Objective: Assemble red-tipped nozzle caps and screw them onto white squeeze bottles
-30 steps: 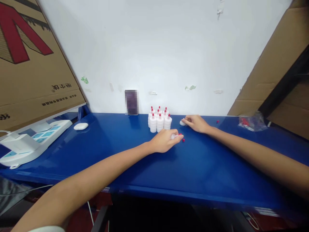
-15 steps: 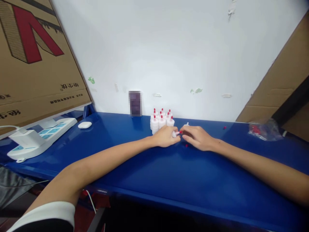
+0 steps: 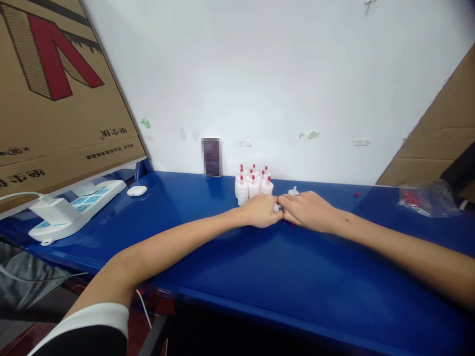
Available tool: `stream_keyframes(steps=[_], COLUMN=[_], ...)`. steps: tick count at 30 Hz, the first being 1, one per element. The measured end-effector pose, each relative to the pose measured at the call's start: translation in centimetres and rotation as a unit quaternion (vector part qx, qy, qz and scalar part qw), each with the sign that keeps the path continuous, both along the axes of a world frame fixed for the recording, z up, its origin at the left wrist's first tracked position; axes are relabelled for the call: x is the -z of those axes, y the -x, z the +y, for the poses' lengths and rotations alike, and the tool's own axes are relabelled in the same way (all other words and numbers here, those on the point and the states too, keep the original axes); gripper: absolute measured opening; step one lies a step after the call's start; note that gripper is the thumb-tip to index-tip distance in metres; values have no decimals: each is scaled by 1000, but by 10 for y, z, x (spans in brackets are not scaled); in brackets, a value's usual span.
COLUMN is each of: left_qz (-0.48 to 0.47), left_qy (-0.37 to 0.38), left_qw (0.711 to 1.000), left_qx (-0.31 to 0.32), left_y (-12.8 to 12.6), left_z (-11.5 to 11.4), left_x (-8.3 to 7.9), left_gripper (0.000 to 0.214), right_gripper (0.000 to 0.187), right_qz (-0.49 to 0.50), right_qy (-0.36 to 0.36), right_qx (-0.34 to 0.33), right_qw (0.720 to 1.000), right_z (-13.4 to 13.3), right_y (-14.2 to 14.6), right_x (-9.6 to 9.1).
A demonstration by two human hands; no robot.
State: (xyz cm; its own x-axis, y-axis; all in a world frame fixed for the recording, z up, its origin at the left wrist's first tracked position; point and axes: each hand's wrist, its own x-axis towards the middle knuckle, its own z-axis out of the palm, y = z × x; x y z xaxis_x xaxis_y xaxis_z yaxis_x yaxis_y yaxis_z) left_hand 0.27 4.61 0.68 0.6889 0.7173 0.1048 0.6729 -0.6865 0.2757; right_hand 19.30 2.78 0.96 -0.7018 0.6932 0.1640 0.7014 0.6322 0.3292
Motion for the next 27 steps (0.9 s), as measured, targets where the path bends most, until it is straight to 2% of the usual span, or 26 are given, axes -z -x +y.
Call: stream_keyframes(steps=[7, 13, 17, 21, 27], left_qz=[28, 31, 17, 25, 23], left_qy=[-29, -37, -29, -26, -36], left_qw=[998, 997, 997, 997, 999], left_qx=[-41, -63, -62, -64, -29], left_y=[3, 5, 6, 8, 13], left_z=[-10, -16, -18, -19, -13], left_x=[1, 2, 2, 1, 4], left_gripper=[29, 26, 27, 25, 32], right_gripper=[30, 34, 34, 36, 36], right_qz=[-28, -6, 22, 31, 22], right_qy=[-36, 12, 30, 37, 40], right_qx=[41, 70, 86, 71, 64], right_qw=[998, 997, 996, 996, 997], right_z=[-7, -10, -7, -5, -7], right_y=[10, 17, 22, 24, 24], right_x=[1, -1, -4, -5, -6])
